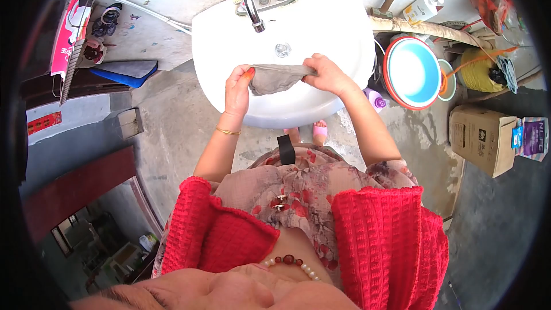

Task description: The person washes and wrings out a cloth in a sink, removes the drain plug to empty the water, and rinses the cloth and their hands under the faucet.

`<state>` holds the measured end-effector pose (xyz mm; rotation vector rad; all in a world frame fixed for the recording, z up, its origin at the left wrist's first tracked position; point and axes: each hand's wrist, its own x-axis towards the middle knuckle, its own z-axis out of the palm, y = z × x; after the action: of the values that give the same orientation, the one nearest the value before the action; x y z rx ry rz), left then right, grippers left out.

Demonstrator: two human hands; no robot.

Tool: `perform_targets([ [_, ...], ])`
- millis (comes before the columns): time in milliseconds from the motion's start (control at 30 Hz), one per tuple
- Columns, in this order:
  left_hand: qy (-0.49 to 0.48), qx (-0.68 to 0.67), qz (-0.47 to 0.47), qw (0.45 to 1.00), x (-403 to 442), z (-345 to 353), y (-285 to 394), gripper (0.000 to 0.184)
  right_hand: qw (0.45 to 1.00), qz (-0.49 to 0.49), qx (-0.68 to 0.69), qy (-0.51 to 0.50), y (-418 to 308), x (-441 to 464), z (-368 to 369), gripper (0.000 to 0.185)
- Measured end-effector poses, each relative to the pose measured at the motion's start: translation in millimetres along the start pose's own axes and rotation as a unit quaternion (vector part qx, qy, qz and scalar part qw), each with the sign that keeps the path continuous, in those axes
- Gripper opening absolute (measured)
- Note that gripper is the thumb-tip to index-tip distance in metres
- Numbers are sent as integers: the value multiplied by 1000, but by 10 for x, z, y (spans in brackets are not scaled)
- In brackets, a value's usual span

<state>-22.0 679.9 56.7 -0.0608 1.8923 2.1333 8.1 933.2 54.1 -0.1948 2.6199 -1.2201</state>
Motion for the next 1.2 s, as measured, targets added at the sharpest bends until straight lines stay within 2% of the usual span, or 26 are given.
perform_targets([
  [67,-7,46,-10,999,21,-50,145,14,997,11,78,-16,-30,-8,-81,27],
  [200,-53,149,72,985,142,-208,195,11,983,17,174,-51,-238,76,-127,38],
  [300,-136,129,4,982,42,-16,437,10,988,-139,52,36,-354,143,45,41],
  [333,-161,175,40,970,7,57,521,9,978,-180,84,66,-409,186,139,35],
  [433,-162,224,101,956,0,115,588,6,987,-113,104,-50,-463,281,257,33],
  [467,-153,219,95,959,23,74,573,7,987,-81,128,-51,-472,296,257,29],
  [533,-133,210,85,965,92,-70,578,7,987,-96,116,-49,-410,336,188,25],
  [567,-127,254,67,957,91,-130,613,8,987,-105,110,-47,-388,345,147,23],
  [600,-120,297,48,946,85,-187,666,9,990,-61,109,-67,-362,340,82,20],
  [633,-112,339,29,934,81,-232,710,10,992,-86,76,-55,-349,333,21,18],
  [667,-88,417,103,899,72,-285,688,12,992,-110,44,-42,-328,313,-32,17],
  [700,-76,426,120,894,62,-327,678,12,991,-133,11,-30,-302,297,-85,16],
  [767,-52,442,155,882,55,-404,665,11,992,-115,-49,-23,-230,300,-200,17],
  [833,-26,432,268,861,113,-496,600,10,990,-93,-101,-20,-66,326,-326,15],
  [867,-12,426,323,845,121,-531,585,9,991,-109,-77,8,-10,307,-355,11],
  [967,-39,228,122,965,116,-568,550,6,978,4,207,-12,0,266,-446,10],
  [1000,-61,273,103,955,120,-589,547,6,969,39,243,-24,-25,267,-493,11],
  [1067,-106,361,68,924,173,-634,564,4,993,10,115,-1,-18,284,-519,11],
  [1100,-72,325,98,938,222,-634,573,5,999,-5,50,11,-18,295,-536,11],
  [1167,-2,249,153,956,317,-622,575,6,994,-18,100,42,-217,309,-610,7],
  [1200,0,169,115,979,364,-624,566,9,990,-22,126,57,-281,304,-622,6],
])
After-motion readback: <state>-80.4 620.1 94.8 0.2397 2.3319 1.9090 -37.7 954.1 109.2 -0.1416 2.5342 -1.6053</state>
